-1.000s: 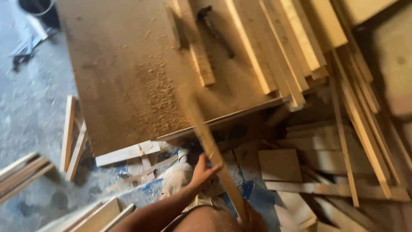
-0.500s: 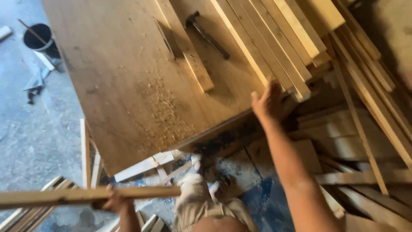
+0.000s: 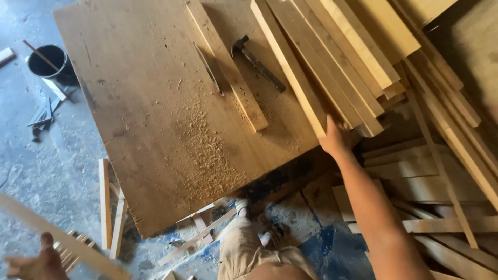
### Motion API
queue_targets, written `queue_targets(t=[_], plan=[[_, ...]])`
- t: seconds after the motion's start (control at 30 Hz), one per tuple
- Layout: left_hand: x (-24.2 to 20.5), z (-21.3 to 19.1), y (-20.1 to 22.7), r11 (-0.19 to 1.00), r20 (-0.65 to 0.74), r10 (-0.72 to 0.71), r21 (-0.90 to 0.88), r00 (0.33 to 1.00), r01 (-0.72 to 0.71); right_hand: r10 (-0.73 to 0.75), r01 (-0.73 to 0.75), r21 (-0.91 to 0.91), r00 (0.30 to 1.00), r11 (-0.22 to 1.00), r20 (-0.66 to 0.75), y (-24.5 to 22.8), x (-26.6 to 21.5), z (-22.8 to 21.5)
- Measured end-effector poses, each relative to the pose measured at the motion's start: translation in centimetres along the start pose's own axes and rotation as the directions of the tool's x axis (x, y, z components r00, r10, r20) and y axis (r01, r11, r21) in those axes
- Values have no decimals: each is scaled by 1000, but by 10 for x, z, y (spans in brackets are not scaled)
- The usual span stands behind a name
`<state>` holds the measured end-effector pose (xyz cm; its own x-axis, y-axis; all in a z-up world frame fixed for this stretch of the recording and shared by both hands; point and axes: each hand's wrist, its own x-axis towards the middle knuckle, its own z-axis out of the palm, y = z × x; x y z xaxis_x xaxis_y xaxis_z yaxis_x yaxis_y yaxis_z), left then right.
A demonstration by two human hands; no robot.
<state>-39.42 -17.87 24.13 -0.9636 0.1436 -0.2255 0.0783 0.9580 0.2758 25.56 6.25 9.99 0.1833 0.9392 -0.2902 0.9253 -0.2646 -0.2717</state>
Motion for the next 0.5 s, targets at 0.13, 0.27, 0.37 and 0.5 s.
queue_targets(t=[0.13,0.27,0.37,0.5], plan=[[118,158,-114,799,-360,569,29,740,-600,-44,-130,442,931,888,363,102,-46,13],[20,251,-159,441,-431,793,-80,430,-894,-52,-440,626,791,643,609,134,-133,16],[-98,275,-175,335,-171,879,-443,445,-832,126,-438,419,795,796,593,117,-184,50],[-218,250,-137,324,94,924,-708,371,-628,157,-428,615,882,662,444,123,-219,75]])
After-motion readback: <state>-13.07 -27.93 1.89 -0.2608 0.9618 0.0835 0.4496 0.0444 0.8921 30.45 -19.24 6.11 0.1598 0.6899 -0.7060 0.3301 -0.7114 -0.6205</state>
